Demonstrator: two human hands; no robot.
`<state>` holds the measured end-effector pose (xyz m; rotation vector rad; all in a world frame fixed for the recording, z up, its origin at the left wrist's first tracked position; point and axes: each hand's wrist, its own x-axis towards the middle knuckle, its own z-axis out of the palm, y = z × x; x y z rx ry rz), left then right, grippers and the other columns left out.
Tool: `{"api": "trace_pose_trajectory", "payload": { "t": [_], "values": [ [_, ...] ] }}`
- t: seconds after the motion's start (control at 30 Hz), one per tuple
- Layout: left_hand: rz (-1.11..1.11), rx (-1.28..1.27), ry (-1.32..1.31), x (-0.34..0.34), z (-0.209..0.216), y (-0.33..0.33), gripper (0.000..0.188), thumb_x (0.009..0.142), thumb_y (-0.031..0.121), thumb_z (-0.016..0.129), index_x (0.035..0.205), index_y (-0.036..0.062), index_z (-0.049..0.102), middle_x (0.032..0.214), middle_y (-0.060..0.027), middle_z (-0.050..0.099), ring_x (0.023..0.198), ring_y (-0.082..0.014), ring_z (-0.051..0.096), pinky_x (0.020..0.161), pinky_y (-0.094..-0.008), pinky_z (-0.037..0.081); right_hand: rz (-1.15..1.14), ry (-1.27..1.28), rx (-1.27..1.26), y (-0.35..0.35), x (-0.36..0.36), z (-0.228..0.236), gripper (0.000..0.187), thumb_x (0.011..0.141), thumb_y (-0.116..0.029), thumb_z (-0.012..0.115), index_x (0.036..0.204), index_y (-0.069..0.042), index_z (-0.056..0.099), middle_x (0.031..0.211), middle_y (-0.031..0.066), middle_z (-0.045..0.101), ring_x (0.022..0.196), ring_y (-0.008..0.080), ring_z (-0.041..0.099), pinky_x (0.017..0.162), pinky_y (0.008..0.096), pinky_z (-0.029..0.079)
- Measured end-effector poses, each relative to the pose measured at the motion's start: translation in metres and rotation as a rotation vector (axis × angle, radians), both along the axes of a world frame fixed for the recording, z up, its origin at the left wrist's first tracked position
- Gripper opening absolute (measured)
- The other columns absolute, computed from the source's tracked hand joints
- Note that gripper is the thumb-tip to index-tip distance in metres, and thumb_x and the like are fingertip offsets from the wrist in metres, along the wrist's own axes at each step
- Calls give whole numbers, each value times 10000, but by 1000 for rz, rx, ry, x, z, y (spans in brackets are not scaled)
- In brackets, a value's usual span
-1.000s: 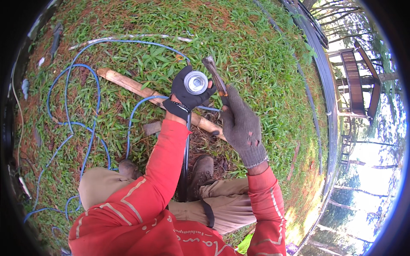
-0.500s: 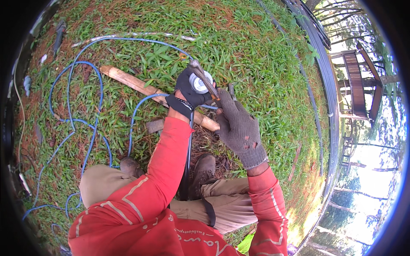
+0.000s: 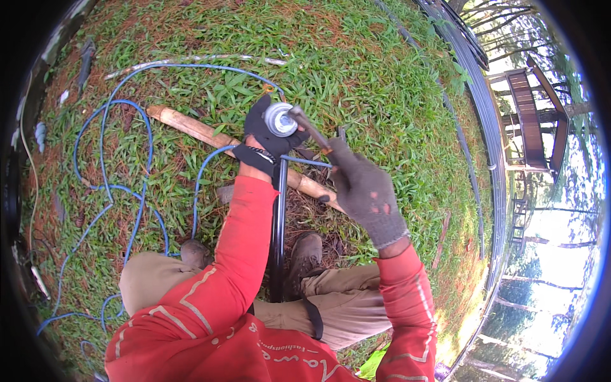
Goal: The person attaches a metal cap to a black pole using pliers to tighten the connection.
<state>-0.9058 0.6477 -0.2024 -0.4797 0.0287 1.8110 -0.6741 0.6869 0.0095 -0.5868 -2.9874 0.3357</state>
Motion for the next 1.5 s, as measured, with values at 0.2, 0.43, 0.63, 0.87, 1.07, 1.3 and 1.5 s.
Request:
{"api": "trace_pose_trajectory", "payload": {
  "t": [0.2,0.43,0.63,0.87,1.07,1.3,1.5],
  "values": [
    [153,-417,413,-33,8,-15,416,1026,402,742,1301,95,686,1076,-132,775,1046,-379,767,900,-690,624,-124,112,-185,58,39,18,514,1045,-88,701,1546,17,660,1219,308,799,1055,406,835,920,452,645],
    [115,-560,1027,-57,-67,30,290,1021,161,861,1214,6,709,1004,-82,778,766,-195,768,616,-366,650,-278,15,-460,79,123,-101,562,1048,-106,703,1587,27,619,1260,329,789,1131,407,834,973,459,637],
    [5,-540,1084,-51,-95,47,175,1054,117,824,1175,30,733,992,-38,769,794,-155,758,669,-324,622,-363,4,-617,50,163,-216,574,1067,-171,724,1605,-6,614,1216,308,807,1107,409,832,978,470,629],
    [-57,-501,1094,-56,-120,51,403,982,149,917,1269,-5,681,1088,-85,786,877,-172,782,758,-330,651,-429,-10,-765,46,165,-252,614,1091,-253,723,1635,-4,586,1096,264,827,1001,405,834,905,470,627],
    [-100,-567,1137,-47,-107,57,470,960,213,947,1264,-9,665,1102,-108,776,892,-180,776,781,-330,651,-473,71,-857,38,153,-255,624,1059,-199,738,1627,9,586,1065,241,832,943,391,841,839,455,635],
    [-107,-620,1205,-37,-98,65,496,947,203,967,1268,-19,659,1087,-100,762,865,-169,772,742,-324,666,-424,12,-788,31,154,-262,665,1004,-153,768,1639,-49,600,1150,260,817,1011,404,833,876,453,638],
    [-141,-637,1267,-30,-90,64,486,971,203,935,1301,-39,672,1107,-103,776,901,-165,777,787,-326,667,-407,-11,-781,26,160,-272,650,1072,-238,764,1659,-29,580,1079,230,836,905,269,841,814,411,628]
  ]
}}
